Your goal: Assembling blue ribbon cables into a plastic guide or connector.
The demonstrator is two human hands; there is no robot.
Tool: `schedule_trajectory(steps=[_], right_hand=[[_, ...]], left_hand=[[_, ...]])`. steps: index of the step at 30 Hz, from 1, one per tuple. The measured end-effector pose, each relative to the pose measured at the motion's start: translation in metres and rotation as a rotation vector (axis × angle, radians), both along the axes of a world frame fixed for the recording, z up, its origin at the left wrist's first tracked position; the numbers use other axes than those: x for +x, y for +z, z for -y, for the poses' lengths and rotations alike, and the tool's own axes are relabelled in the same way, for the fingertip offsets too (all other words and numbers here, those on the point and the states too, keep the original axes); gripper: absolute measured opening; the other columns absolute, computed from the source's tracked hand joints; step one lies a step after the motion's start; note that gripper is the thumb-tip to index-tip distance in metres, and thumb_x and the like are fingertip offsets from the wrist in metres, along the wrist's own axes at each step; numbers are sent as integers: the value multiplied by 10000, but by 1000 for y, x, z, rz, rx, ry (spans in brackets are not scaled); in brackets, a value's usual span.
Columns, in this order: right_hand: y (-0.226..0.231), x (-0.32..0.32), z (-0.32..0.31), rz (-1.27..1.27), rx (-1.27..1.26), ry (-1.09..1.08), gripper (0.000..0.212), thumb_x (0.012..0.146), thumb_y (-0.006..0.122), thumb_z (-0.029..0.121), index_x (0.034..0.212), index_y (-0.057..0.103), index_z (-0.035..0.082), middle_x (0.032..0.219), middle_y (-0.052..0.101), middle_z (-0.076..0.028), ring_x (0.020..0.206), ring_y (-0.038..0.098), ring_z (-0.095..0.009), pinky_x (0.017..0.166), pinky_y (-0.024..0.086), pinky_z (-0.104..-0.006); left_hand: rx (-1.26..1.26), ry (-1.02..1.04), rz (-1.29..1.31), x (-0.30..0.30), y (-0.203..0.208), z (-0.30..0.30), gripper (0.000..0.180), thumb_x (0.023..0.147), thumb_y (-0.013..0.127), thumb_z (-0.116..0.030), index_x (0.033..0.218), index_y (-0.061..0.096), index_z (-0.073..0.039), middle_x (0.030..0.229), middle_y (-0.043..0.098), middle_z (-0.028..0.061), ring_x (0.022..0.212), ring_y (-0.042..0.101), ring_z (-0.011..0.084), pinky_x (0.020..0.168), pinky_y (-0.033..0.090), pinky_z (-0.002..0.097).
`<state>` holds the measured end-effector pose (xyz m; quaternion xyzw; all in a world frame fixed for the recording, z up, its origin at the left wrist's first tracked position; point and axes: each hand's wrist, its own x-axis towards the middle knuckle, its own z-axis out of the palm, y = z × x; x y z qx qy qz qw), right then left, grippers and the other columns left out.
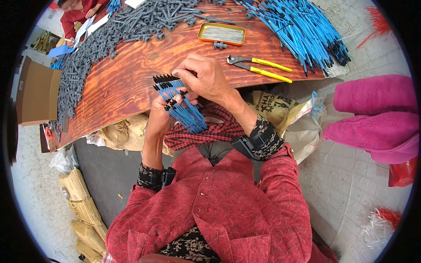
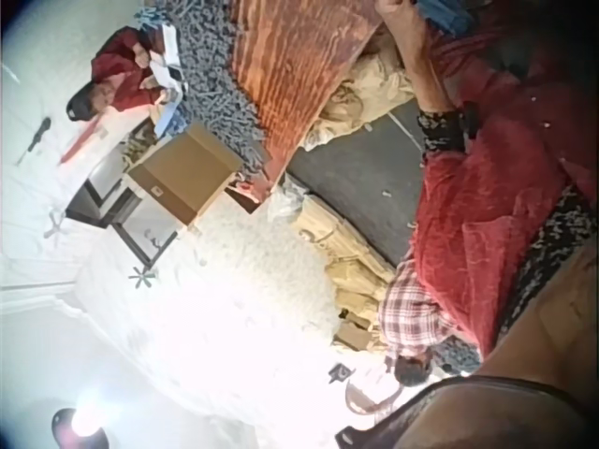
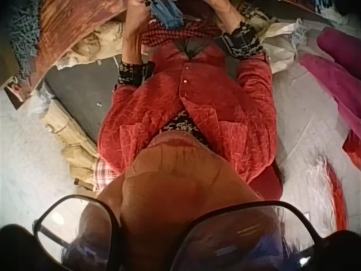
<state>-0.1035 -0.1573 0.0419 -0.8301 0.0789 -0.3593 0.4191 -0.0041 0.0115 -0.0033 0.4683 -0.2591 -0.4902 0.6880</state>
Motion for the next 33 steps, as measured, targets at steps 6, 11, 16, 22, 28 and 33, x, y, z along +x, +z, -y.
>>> schedule_trajectory(steps=[6,11,16,22,28,33], right_hand=[[-22,-2,-4,64,440,215,432,966,655,373,1188,682,4,855,649,-17,734,602,-119,592,468,-288],[-38,-3,-7,-192,927,817,1031,889,272,867,1399,540,12,818,489,65,692,373,-49,573,353,-209],[-43,-7,-23,-218,664,783,920,888,465,819,1383,544,48,848,505,52,799,479,-77,693,432,-253],[-51,-24,-58,-435,785,697,910,705,916,344,1436,470,37,1094,611,-26,1020,597,-137,890,504,-313],[-59,-45,-72,-397,516,595,735,680,918,421,1205,598,17,1037,659,-64,967,624,-166,850,510,-341],[-68,-55,-73,-479,259,467,802,643,904,503,1192,606,1,943,693,-152,898,679,-251,798,521,-377]], left_hand=[[-48,7,-37,-2,2,-3,295,973,659,-143,1229,634,2,1107,715,246,986,729,328,822,633,446],[-174,-35,-4,5,4,-7,262,977,649,-124,1196,657,18,1081,720,251,1003,724,334,844,624,440],[-469,-17,112,16,6,-21,189,972,656,-121,1125,605,-20,1005,708,269,925,715,366,821,597,486],[-282,-2,-86,14,14,-38,209,978,666,-142,1104,586,5,1008,693,154,914,712,272,788,597,361],[32,-216,130,30,7,-70,204,999,652,-207,1076,613,-22,1049,679,94,911,690,183,811,566,314],[365,-184,400,23,39,-94,117,941,700,-117,1005,739,-27,1197,657,80,1102,615,187,935,522,340]])
